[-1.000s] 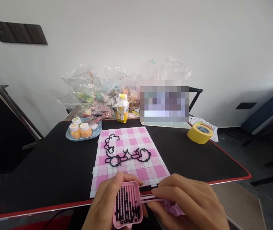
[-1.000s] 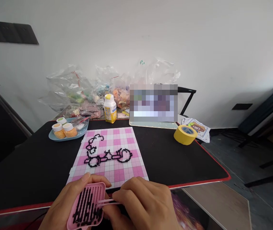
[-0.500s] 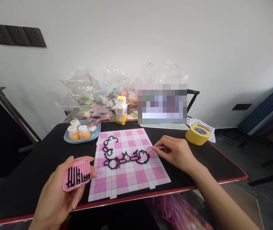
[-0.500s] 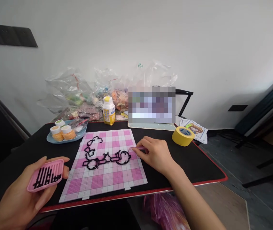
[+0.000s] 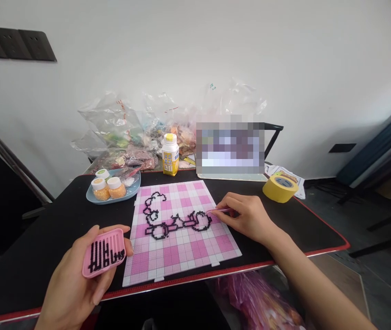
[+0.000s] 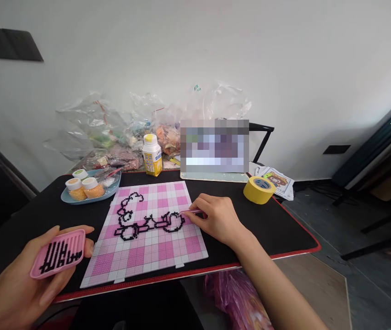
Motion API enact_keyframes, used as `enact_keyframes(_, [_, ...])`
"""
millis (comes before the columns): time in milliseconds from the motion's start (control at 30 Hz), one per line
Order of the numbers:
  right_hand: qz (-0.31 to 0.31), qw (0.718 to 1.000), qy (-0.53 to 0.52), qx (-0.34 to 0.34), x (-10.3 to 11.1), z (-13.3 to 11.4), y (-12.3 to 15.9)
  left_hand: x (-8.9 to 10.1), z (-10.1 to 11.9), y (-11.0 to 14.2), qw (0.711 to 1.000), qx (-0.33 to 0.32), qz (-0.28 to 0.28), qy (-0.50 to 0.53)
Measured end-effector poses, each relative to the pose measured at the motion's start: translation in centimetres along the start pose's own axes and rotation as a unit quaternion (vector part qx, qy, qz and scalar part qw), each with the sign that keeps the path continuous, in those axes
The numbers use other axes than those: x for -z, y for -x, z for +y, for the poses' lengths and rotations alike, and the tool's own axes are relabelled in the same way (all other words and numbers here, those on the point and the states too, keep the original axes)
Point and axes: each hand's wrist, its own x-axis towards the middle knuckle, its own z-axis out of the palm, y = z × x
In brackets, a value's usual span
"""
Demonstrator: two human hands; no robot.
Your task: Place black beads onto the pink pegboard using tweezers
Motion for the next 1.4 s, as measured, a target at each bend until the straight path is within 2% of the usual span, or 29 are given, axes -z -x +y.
enact_keyframes(233, [-0.008, 1.000, -0.003, 0.000, 0.0, 0.0, -0.1, -2.3, 0.6, 1.6, 0.998, -0.045, 0.035, -0.002])
enact_keyframes(400, [-0.004, 1.000, -0.003, 0.000, -0.2, 0.0, -0.2, -2.9, 1.0, 2.3, 0.997, -0.058, 0.050, -0.010])
enact_keyframes(533, [0.002, 1.000, -0.001, 0.001, -0.2, 0.0, -0.2, -2.2, 0.8, 2.0, 0.998, -0.049, 0.036, -0.004])
enact_keyframes(800, [0.006, 1.000, 0.012, 0.008, -0.3, 0.0, -0.2, 0.8, -0.4, -0.8, 1.000, 0.019, -0.005, -0.011])
enact_keyframes(1133, [-0.009, 1.000, 0.011, 0.002, -0.1, 0.0, -0.2, 0.5, -0.2, -0.3, 1.000, 0.003, -0.013, -0.008])
enact_keyframes(1400, [-0.001, 1.000, 0.003, 0.000, -0.2, -0.2, -0.1, 1.0, -0.4, -0.5, 1.000, 0.017, -0.018, -0.003])
